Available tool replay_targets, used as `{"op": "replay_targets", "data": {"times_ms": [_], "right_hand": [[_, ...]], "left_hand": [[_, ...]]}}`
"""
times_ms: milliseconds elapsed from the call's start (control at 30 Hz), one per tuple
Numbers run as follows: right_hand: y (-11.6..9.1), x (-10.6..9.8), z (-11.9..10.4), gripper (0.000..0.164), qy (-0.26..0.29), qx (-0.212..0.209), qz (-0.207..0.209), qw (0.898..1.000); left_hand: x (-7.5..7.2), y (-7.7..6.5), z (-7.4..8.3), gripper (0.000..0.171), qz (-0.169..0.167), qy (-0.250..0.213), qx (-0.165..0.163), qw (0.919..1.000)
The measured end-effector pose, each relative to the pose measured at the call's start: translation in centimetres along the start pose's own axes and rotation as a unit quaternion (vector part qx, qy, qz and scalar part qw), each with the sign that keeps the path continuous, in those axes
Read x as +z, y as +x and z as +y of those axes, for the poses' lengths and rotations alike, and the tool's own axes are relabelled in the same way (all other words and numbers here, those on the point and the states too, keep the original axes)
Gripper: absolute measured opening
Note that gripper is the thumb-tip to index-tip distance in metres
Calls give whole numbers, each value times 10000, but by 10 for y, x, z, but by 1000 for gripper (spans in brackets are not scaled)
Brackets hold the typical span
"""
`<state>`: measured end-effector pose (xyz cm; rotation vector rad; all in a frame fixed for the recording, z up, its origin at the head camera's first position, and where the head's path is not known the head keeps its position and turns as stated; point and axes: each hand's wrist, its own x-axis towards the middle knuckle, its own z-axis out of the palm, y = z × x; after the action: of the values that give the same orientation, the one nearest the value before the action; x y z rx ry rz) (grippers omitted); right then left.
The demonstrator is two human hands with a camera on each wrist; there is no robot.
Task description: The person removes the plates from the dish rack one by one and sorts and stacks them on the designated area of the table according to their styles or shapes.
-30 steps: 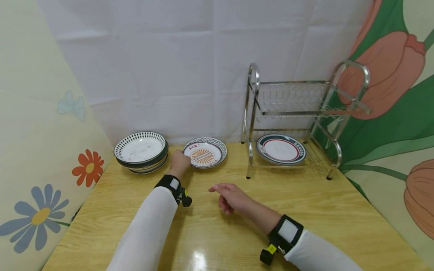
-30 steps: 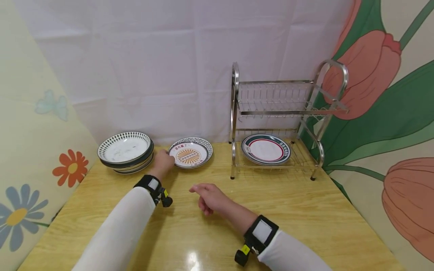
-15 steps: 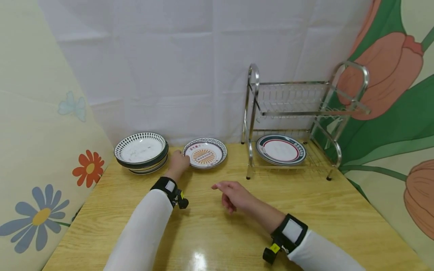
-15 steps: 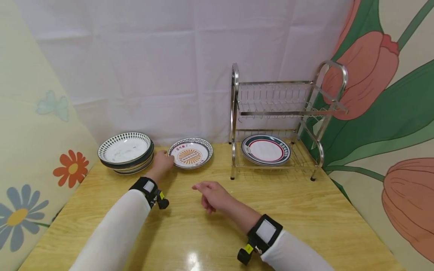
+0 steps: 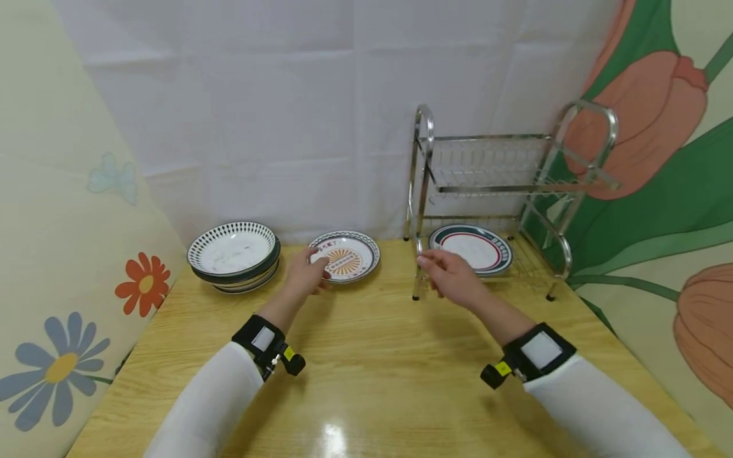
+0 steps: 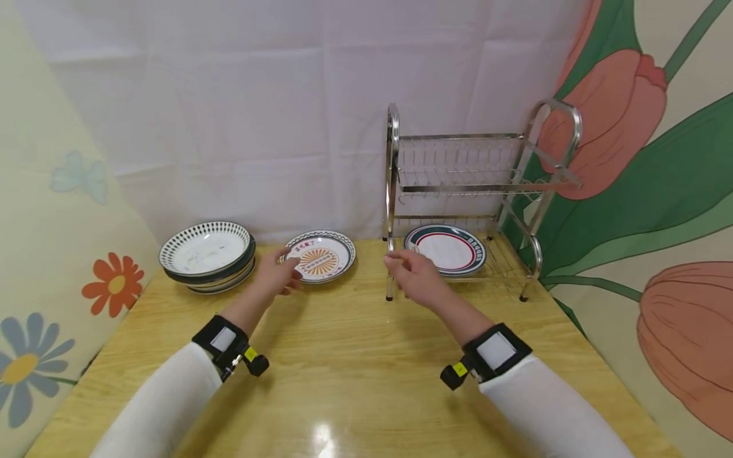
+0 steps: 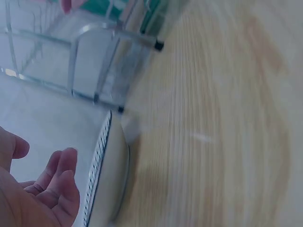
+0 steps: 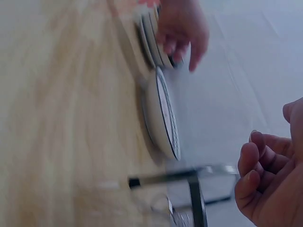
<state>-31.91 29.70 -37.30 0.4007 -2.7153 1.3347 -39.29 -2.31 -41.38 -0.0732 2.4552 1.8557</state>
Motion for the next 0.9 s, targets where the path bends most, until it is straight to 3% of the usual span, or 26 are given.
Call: {"op": "replay_targets", "data": {"times_ms": [167, 400, 533, 667, 900], "right_hand": [[19, -45, 15, 57, -1143, 188, 452, 9922], [42, -92, 53, 71, -1651, 825, 870, 9789], [48, -113, 72, 78, -1905, 1245, 885, 9697], [48, -128, 88, 74, -1949, 1703, 933, 9614], [39, -141, 113, 68, -2282, 2106, 683, 9481]], "left_hand": [[18, -29, 13, 61, -461, -587, 234, 9969], [50, -70, 22, 57, -1229, -1088, 496, 9852], [69, -90, 26, 57, -1803, -1356, 349, 9736], [84, -106, 29, 55, -2273, -1628, 25, 9601], [111, -120, 31, 53, -2634, -2106, -399, 9406]]}}
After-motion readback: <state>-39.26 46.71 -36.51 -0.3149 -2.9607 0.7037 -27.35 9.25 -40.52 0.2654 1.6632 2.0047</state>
